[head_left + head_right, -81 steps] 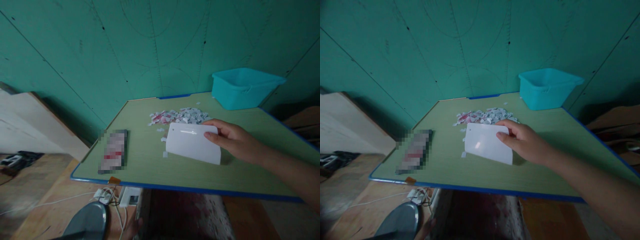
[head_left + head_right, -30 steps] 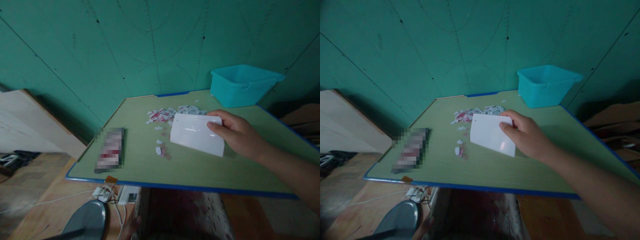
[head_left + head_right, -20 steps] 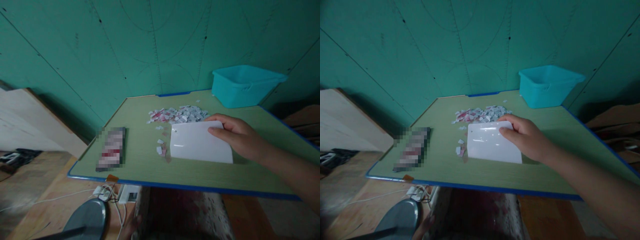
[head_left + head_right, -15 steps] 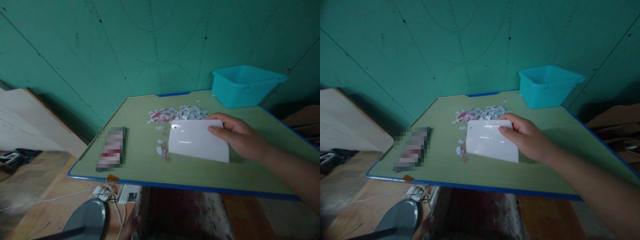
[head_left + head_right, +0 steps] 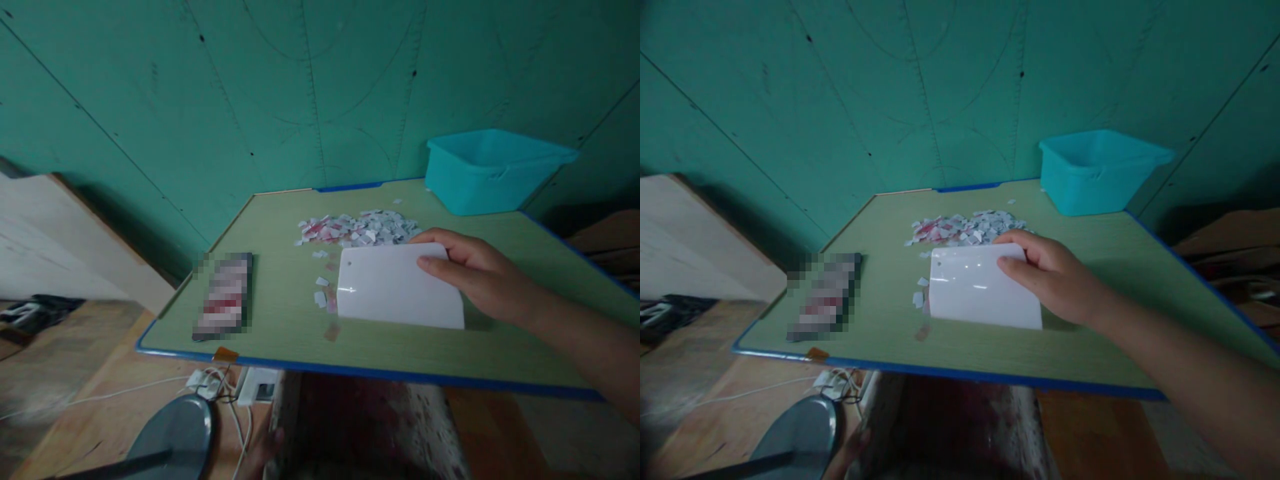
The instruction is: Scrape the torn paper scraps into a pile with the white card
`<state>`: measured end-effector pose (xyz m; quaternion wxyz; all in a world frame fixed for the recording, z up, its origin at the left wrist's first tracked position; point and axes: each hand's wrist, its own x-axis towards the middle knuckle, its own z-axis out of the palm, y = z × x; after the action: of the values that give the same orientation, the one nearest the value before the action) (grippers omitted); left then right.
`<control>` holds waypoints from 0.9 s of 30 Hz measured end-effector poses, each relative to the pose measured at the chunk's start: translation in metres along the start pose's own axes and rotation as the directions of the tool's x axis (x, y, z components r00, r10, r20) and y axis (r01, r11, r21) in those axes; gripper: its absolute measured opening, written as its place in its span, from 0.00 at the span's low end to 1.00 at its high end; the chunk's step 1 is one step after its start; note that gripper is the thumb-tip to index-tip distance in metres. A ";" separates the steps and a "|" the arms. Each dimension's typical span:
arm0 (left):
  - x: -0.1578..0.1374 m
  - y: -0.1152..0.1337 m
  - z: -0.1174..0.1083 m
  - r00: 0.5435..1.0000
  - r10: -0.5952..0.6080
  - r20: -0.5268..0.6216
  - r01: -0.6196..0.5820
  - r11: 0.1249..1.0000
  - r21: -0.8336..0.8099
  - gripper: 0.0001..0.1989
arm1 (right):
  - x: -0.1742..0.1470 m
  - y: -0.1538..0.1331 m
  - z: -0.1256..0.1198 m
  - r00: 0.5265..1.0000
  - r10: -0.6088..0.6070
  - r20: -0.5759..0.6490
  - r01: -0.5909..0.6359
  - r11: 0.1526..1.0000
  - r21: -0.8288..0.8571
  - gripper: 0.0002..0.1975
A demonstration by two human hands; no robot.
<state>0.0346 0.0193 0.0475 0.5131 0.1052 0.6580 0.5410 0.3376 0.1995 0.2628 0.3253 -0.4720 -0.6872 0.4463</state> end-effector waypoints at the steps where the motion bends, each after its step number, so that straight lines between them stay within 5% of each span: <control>1: 0.000 0.000 0.001 1.000 0.002 -0.003 -0.002 1.000 -0.007 0.20 | 0.000 0.000 0.000 1.000 -0.009 0.000 0.009 1.000 -0.003 0.13; 9: 0.010 -0.007 -0.009 0.999 0.029 0.023 -0.031 0.994 0.104 0.19 | -0.002 -0.004 0.006 0.996 0.004 0.085 -0.001 0.999 -0.042 0.16; 18: 0.019 -0.017 -0.019 0.996 0.045 0.076 -0.052 0.994 0.098 0.22 | 0.005 0.002 -0.002 0.996 -0.049 -0.070 0.047 0.998 -0.029 0.12; 27: 0.023 -0.019 -0.021 0.986 0.058 0.156 -0.083 0.984 0.160 0.14 | 0.005 0.005 0.005 0.998 -0.066 0.005 0.066 0.995 -0.078 0.14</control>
<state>0.0159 0.0151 0.0170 0.5314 0.2114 0.6558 0.4928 0.3337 0.2032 0.2569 0.3204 -0.4608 -0.7196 0.4089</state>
